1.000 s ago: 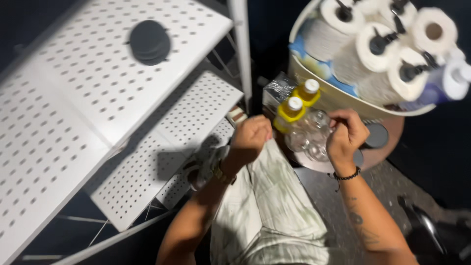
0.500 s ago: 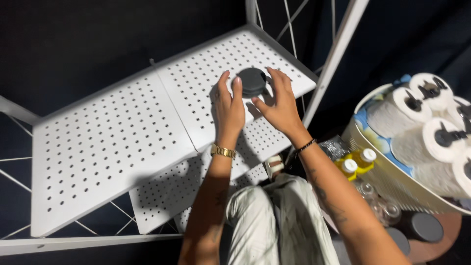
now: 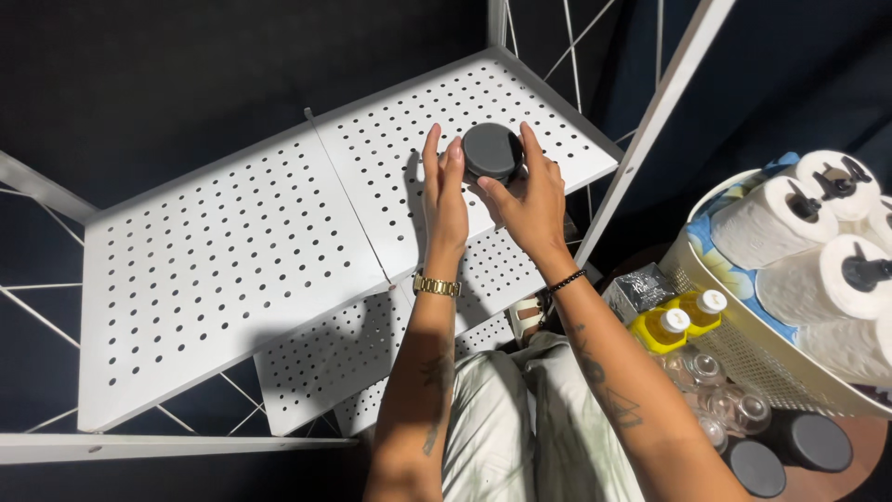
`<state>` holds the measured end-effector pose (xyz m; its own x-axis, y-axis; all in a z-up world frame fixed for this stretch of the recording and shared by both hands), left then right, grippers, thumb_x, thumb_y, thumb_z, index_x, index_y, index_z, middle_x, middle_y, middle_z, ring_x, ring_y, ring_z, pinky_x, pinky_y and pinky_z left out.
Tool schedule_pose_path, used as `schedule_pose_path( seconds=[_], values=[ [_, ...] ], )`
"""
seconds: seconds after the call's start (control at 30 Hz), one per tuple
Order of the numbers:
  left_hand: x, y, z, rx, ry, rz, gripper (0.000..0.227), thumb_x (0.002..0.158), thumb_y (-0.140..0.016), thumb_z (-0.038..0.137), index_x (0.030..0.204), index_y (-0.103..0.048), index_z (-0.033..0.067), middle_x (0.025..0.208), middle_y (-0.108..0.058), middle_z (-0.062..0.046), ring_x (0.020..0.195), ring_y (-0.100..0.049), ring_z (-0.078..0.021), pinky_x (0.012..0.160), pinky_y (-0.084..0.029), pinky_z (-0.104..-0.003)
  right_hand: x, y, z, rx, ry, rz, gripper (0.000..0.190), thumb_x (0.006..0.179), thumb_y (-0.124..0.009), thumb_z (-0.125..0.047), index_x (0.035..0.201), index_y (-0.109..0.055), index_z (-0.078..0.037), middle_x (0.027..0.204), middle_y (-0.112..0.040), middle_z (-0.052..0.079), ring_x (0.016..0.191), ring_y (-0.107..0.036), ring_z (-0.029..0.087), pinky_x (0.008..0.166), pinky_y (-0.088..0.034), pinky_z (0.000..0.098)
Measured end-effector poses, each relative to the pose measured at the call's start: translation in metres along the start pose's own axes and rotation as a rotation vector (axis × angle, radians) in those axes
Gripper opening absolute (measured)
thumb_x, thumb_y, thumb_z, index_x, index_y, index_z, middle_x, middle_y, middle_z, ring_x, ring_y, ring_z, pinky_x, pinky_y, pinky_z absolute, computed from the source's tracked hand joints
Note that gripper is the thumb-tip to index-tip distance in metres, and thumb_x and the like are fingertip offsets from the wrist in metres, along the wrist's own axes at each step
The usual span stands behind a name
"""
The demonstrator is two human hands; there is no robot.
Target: The person sits on the floor and organizes items on a white perforated shelf. They stack black circular lids and place clear glass jars onto the shelf, arranging them neatly next to each other.
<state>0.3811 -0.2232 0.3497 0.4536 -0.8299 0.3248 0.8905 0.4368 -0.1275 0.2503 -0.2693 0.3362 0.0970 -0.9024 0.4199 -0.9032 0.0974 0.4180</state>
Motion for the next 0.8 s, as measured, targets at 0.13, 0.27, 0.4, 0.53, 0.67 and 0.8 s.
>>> schedule_pose_path(
  seconds=[0.13,0.27,0.4,0.53,0.67,0.8],
  values=[
    [-0.009,-0.004,0.006,-0.091,-0.12,-0.103,0.061,0.102,-0.047,0.042,0.152,-0.031,0.0107,0.144,-0.048,-0.027,0.129,-0.052,-0.0426,0.102,-0.046,-0.049,-0.013,0.024,-0.002,0.154,0.028,0.162,0.087,0.076,-0.088,-0.021,0.149,-0.04,-0.022,0.145,-0.053,0.008,0.138,-0.043,0.027,0.112,-0.037,0.0397],
    [-0.047,-0.02,0.033,-0.215,-0.196,-0.198,0.056,0.1,-0.048,0.038,0.148,-0.036,0.0112,0.145,-0.051,-0.02,0.123,-0.06,-0.0299,0.097,-0.052,-0.041,-0.049,0.072,-0.025,0.099,0.47,0.312,0.07,0.089,-0.083,-0.015,0.146,-0.042,-0.012,0.147,-0.046,0.015,0.136,-0.048,0.032,0.11,-0.048,0.0414],
    [-0.096,-0.061,0.052,-0.309,-0.305,-0.396,0.053,0.103,-0.047,0.029,0.147,-0.034,0.005,0.152,-0.043,-0.023,0.125,-0.059,-0.0276,0.102,-0.053,-0.037,-0.088,0.118,-0.02,-0.041,0.655,0.385,0.055,0.096,-0.079,-0.01,0.14,-0.046,-0.009,0.137,-0.032,0.02,0.129,-0.045,0.038,0.108,-0.049,0.0482],
    [-0.144,-0.102,0.027,-0.201,-0.186,-0.528,0.058,0.096,-0.051,0.03,0.148,-0.036,0.0081,0.155,-0.042,-0.019,0.139,-0.052,-0.0308,0.104,-0.051,-0.035,-0.139,0.163,0.023,-0.259,0.493,0.416,0.07,0.09,-0.08,-0.01,0.145,-0.037,-0.006,0.129,-0.033,0.018,0.124,-0.044,0.037,0.108,-0.047,0.0489],
    [-0.211,-0.147,-0.04,-0.145,-0.073,-0.72,0.061,0.091,-0.059,0.031,0.144,-0.042,0.0072,0.143,-0.053,-0.015,0.127,-0.057,-0.0292,0.099,-0.05,-0.037,-0.216,0.196,0.106,-0.349,0.125,0.401,0.096,0.079,-0.086,-0.031,0.151,-0.029,-0.004,0.122,-0.035,0.02,0.118,-0.041,0.036,0.107,-0.039,0.0469],
    [-0.298,-0.181,-0.111,-0.089,0.026,-0.878,0.06,0.085,-0.068,0.027,0.14,-0.053,0.0087,0.136,-0.059,-0.013,0.114,-0.062,-0.0359,0.091,-0.053,-0.039,-0.304,0.231,0.169,-0.353,-0.185,0.41,0.094,0.061,-0.09,-0.023,0.141,-0.047,0.001,0.115,-0.037,0.021,0.112,-0.044,0.041,0.098,-0.042,0.048]
  ],
)
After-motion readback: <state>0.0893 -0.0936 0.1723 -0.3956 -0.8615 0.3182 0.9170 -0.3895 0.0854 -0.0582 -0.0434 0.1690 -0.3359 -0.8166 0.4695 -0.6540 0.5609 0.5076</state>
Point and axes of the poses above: each hand's wrist, its own x-axis towards the middle knuckle, its own y-axis out of the back of the hand, z = x × y, the point moved 7 cm from there along x, towards the middle knuckle
